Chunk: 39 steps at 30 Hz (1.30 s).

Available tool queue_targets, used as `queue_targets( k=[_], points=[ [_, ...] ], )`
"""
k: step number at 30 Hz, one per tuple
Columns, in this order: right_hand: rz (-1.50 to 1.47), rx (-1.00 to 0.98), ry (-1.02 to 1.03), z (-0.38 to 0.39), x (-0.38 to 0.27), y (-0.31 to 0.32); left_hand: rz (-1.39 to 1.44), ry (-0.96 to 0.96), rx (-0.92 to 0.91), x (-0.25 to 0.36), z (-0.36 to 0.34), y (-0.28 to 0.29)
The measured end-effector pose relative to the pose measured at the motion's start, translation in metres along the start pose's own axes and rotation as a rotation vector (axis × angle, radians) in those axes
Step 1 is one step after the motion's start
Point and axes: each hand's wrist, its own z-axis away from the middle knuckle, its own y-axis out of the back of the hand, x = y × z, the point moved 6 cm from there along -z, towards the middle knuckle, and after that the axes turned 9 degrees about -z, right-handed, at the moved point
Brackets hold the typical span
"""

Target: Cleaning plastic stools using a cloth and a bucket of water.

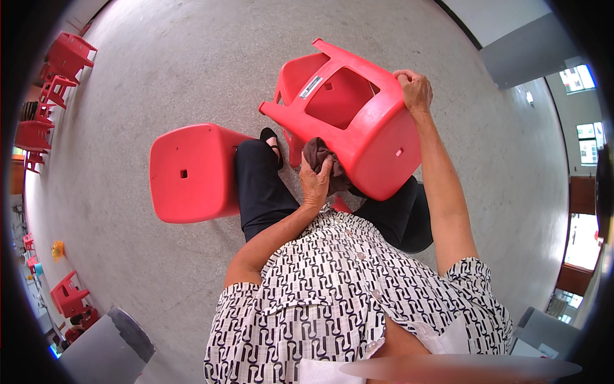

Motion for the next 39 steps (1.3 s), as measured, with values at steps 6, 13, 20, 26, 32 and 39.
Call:
queue_targets(
  k=[6,13,20,26,32,39],
  points=[
    [0.019,-0.011,0.023,-0.001,0.002,-0.001,0.048,0.038,-0.016,0.004,0.002,0.001],
    [0.014,-0.011,0.003,0.000,-0.002,0.001,0.009,0.032,-0.013,0.004,0.002,0.003],
    [0.030,-0.017,0.002,0.000,-0.001,0.001,0.015,0.031,-0.008,0.000,0.000,0.003],
    [0.004,-0.052,0.007,0.001,-0.008,0.000,0.012,0.037,0.012,-0.004,0.000,0.004],
    [0.015,-0.021,-0.001,0.001,-0.003,0.001,-0.022,0.058,0.015,-0.002,0.001,0.006],
    [0.012,-0.012,-0.002,0.003,-0.007,0.003,-0.008,0.040,0.015,-0.009,-0.002,0.007]
  ],
)
